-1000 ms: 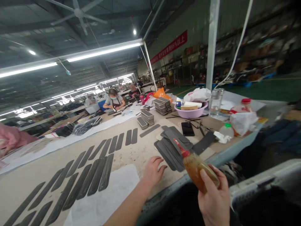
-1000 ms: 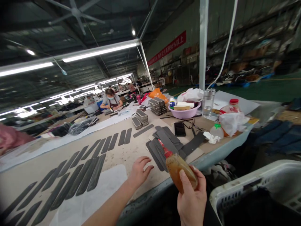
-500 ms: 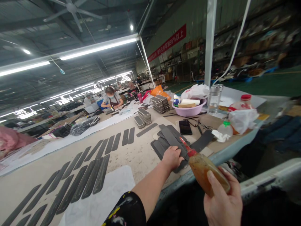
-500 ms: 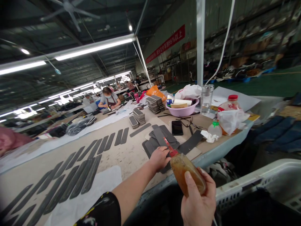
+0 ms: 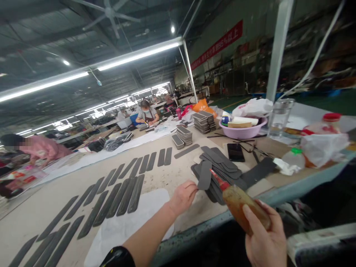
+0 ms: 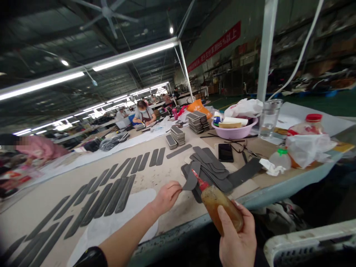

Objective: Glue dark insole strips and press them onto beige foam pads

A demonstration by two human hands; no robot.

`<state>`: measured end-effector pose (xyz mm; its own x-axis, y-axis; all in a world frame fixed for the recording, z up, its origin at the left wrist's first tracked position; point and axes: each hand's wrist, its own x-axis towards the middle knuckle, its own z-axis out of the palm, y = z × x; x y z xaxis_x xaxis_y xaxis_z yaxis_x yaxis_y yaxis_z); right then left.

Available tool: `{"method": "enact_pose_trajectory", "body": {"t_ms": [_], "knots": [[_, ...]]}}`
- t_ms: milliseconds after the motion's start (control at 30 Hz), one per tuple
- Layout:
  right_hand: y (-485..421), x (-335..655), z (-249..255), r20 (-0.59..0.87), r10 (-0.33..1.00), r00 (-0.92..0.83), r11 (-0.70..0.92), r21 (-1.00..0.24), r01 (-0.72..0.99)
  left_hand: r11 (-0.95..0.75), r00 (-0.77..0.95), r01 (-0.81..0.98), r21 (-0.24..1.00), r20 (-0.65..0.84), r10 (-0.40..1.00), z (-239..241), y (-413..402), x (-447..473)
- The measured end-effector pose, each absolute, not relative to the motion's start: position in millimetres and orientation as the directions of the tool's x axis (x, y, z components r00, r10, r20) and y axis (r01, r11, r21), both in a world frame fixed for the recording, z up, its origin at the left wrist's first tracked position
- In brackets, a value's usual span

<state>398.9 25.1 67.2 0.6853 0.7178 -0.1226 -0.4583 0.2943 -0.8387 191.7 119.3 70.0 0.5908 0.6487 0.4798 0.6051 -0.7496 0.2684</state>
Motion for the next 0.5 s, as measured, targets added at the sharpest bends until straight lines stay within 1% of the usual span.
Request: {"method": "enact_pose_trajectory", "body": {"t_ms": [67,267,333,400,500], "knots": [[23,389,61,-0.11,0.774,0.623,0.245,-0.857,-0.454,-0.734,0.584,0.613,0.291,0.459,0.67,69,92,147],[13,354,46,-0.091,0.889,0.448,0.102,-0.916,-0.389,-0.649,0.573,0.68,0.341,0.304,0.761,62,13,38],[10,341,44,-0.073,0.921,0.384,0.062,-0.943,-0.328,-0.61,0.545,0.717,0.337,0.274,0.792,55,-3,14],[7,328,44,-0.034,0.942,0.333,0.048,-0.971,-0.236,-0.547,0.482,0.777,0.311,0.263,0.836,46,-14,-5],[3,306,44,0.044,0.958,0.285,0.066,-0.995,-0.069,-0.409,0.32,0.863,0.296,0.306,0.897,33,-27,-21]]}}
